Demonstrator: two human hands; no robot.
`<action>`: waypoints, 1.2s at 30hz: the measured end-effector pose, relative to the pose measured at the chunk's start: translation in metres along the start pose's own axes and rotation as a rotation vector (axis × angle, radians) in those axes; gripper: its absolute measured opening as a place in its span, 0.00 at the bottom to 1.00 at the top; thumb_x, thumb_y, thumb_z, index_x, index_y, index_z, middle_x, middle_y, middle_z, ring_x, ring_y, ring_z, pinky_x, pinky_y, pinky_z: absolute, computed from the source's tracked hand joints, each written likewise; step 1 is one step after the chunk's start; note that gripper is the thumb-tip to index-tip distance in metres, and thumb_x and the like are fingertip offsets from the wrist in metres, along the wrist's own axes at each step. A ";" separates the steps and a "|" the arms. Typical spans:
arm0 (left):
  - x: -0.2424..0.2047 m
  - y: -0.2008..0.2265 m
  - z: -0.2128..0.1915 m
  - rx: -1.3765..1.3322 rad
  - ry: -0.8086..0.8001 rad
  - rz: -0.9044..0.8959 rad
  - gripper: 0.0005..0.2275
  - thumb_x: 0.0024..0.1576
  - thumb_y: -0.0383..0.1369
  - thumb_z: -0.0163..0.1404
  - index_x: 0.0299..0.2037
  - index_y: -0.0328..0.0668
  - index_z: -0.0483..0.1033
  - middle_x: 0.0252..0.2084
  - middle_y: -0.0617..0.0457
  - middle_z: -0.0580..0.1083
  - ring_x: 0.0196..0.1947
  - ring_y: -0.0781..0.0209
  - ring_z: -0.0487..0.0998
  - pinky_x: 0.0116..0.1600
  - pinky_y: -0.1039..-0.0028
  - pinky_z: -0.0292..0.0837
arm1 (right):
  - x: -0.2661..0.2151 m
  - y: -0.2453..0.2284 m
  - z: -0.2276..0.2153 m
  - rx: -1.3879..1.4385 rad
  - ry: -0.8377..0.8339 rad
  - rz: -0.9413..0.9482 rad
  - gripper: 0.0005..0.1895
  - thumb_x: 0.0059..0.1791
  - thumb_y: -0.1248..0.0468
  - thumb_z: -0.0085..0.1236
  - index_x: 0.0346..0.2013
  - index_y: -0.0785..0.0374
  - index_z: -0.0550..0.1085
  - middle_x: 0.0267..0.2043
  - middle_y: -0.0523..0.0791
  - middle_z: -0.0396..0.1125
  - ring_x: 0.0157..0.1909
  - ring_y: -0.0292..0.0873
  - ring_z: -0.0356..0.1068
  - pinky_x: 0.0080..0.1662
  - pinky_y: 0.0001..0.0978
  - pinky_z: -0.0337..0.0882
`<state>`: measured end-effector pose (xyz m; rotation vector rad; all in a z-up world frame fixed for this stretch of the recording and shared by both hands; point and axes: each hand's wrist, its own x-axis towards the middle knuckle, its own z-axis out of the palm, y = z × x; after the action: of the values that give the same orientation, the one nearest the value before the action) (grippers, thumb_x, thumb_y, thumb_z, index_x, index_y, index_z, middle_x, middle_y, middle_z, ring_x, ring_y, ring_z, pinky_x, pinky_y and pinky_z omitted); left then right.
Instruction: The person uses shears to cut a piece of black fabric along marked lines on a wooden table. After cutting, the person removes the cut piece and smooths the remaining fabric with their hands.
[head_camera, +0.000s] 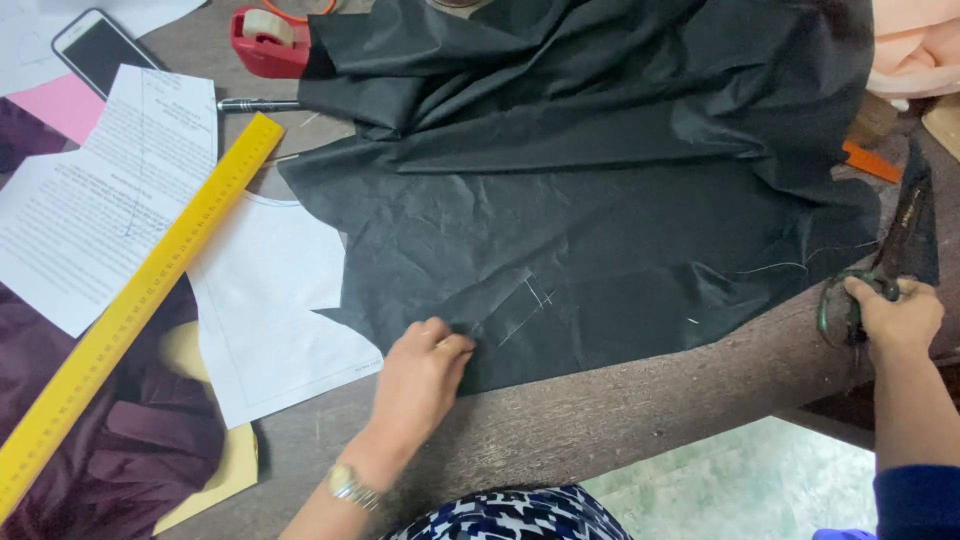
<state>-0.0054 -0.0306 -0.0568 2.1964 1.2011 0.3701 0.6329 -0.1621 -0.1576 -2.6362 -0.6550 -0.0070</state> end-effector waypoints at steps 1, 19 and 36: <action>0.007 0.003 0.005 0.028 0.041 0.062 0.05 0.56 0.28 0.49 0.38 0.40 0.78 0.32 0.52 0.68 0.31 0.50 0.69 0.32 0.61 0.67 | 0.008 0.013 0.005 -0.078 0.029 -0.055 0.29 0.46 0.53 0.76 0.48 0.69 0.70 0.41 0.55 0.65 0.38 0.55 0.70 0.33 0.48 0.73; 0.014 0.011 -0.009 -0.304 0.048 0.000 0.03 0.58 0.27 0.46 0.32 0.43 0.70 0.37 0.54 0.68 0.35 0.57 0.66 0.40 0.69 0.64 | -0.187 -0.204 -0.048 0.561 -0.280 -0.315 0.07 0.54 0.67 0.55 0.47 0.63 0.72 0.42 0.47 0.67 0.41 0.40 0.67 0.42 0.31 0.71; -0.046 -0.134 -0.204 -0.683 0.626 -0.611 0.02 0.54 0.27 0.54 0.35 0.38 0.76 0.28 0.52 0.75 0.25 0.68 0.73 0.29 0.79 0.76 | -0.343 -0.294 -0.088 0.506 -0.652 -0.006 0.10 0.52 0.64 0.52 0.44 0.68 0.76 0.32 0.51 0.71 0.36 0.42 0.69 0.45 0.31 0.68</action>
<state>-0.2224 0.0612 0.0209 1.0811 1.6690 1.0580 0.2049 -0.1150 0.0042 -2.1145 -0.7406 0.9208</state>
